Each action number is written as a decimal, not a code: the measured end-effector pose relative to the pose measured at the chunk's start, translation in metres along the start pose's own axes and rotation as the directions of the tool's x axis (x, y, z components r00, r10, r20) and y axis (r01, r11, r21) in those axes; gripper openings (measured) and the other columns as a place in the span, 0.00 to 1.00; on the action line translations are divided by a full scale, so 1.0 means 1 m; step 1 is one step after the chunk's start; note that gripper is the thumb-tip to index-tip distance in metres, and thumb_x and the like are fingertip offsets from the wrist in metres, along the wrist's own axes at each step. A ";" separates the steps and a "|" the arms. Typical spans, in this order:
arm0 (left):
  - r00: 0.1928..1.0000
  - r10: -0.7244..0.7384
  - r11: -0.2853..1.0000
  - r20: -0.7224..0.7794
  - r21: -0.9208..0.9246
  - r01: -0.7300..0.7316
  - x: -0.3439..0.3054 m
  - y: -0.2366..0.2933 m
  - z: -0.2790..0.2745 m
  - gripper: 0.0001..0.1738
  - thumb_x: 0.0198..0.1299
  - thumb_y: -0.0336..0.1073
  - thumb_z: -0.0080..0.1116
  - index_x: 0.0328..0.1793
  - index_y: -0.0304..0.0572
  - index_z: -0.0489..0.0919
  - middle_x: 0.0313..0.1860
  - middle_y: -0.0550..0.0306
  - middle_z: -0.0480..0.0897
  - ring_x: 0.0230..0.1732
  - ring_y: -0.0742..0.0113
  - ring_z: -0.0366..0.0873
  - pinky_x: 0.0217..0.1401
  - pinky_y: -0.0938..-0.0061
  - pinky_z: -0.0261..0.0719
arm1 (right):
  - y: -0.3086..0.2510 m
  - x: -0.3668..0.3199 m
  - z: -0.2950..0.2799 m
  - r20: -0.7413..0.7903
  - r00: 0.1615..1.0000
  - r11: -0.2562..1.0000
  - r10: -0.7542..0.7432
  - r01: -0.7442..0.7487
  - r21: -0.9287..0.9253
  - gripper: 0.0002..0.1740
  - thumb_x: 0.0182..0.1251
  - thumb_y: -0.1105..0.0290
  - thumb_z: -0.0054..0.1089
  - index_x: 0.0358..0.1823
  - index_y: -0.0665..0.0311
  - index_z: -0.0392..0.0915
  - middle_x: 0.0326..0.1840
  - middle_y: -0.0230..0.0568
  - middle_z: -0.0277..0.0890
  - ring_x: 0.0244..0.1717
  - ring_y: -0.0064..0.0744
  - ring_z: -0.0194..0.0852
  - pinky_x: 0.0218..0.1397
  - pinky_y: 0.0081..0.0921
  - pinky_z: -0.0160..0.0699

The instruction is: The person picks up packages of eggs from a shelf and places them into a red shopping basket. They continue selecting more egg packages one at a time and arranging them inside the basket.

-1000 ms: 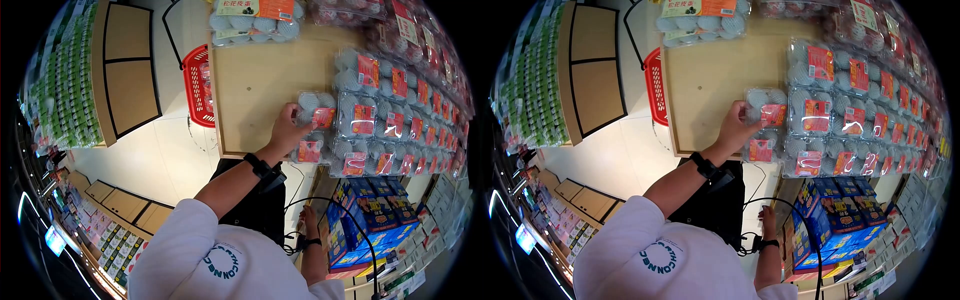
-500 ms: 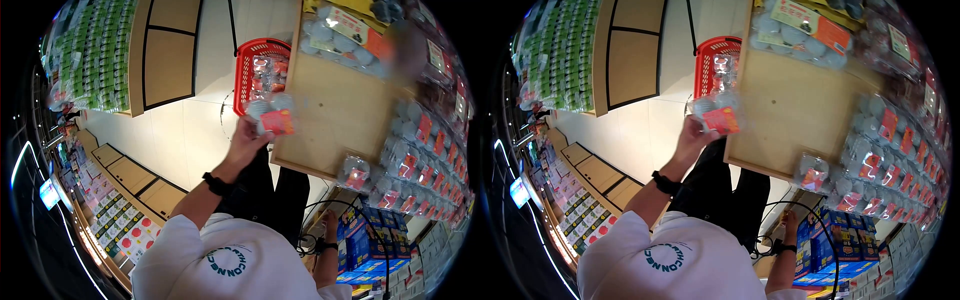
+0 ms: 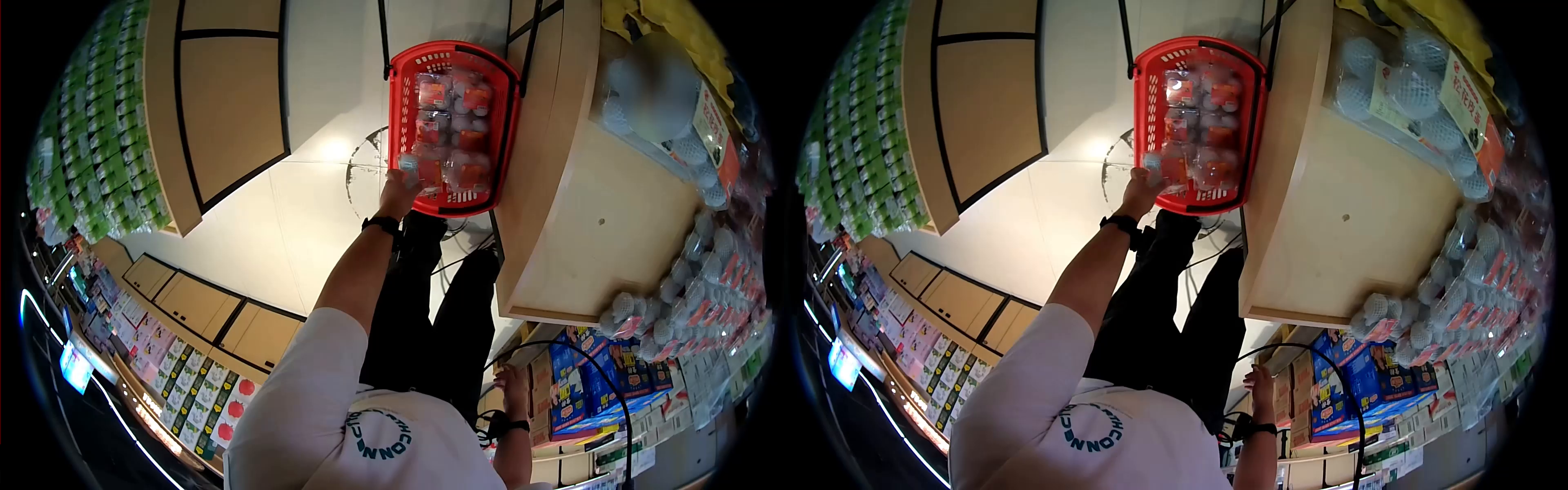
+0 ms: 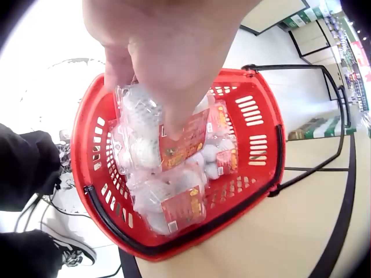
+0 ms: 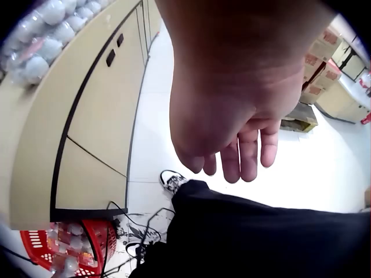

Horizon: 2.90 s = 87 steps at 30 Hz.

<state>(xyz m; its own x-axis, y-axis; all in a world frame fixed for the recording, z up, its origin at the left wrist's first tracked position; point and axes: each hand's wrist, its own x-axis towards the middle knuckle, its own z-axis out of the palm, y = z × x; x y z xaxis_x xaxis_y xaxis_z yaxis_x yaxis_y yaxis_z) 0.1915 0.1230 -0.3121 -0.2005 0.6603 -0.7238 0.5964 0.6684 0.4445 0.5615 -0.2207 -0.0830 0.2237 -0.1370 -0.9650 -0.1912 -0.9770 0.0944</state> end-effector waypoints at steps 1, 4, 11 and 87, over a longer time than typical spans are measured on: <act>1.000 0.020 1.000 -0.004 0.011 -0.020 0.005 0.001 0.005 0.40 0.46 0.50 0.66 0.56 0.30 0.61 0.47 0.37 0.77 0.50 0.45 0.76 0.50 0.61 0.74 | -0.001 -0.003 0.002 -0.036 0.999 1.000 -0.007 0.008 0.028 0.14 0.64 0.61 0.48 0.47 0.60 0.73 0.24 0.33 0.73 0.22 0.24 0.72 0.24 0.21 0.69; 0.991 -0.001 1.000 0.133 -0.025 0.004 0.019 0.000 0.011 0.41 0.48 0.48 0.66 0.60 0.32 0.57 0.50 0.35 0.75 0.52 0.44 0.75 0.52 0.62 0.73 | -0.013 -0.015 -0.002 -0.101 0.993 0.995 -0.066 0.073 0.067 0.14 0.65 0.60 0.47 0.46 0.60 0.72 0.25 0.32 0.73 0.25 0.24 0.72 0.28 0.21 0.70; 0.980 0.173 0.976 0.095 -0.151 -0.157 0.056 -0.051 0.048 0.41 0.52 0.44 0.64 0.63 0.32 0.54 0.50 0.37 0.76 0.54 0.44 0.73 0.54 0.62 0.72 | -0.039 -0.023 0.016 -0.119 0.987 0.989 -0.105 0.117 0.093 0.13 0.66 0.61 0.46 0.45 0.58 0.72 0.27 0.30 0.72 0.28 0.22 0.72 0.33 0.19 0.70; 0.929 0.330 0.938 0.166 -0.165 -0.303 0.120 0.157 0.032 0.36 0.47 0.35 0.68 0.60 0.35 0.62 0.50 0.46 0.75 0.45 0.64 0.75 0.43 0.70 0.76 | 0.192 -0.041 -0.043 0.034 0.983 0.978 0.178 -0.181 0.107 0.08 0.59 0.63 0.55 0.30 0.58 0.70 0.19 0.32 0.68 0.17 0.23 0.66 0.17 0.21 0.65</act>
<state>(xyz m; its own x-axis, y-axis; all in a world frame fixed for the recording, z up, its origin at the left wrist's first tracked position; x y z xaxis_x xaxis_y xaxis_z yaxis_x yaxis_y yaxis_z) 0.2858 0.2969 -0.3460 0.1396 0.7769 -0.6139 0.4922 0.4835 0.7239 0.5568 -0.4096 -0.0148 0.1538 -0.3035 -0.9404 -0.3293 -0.9130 0.2408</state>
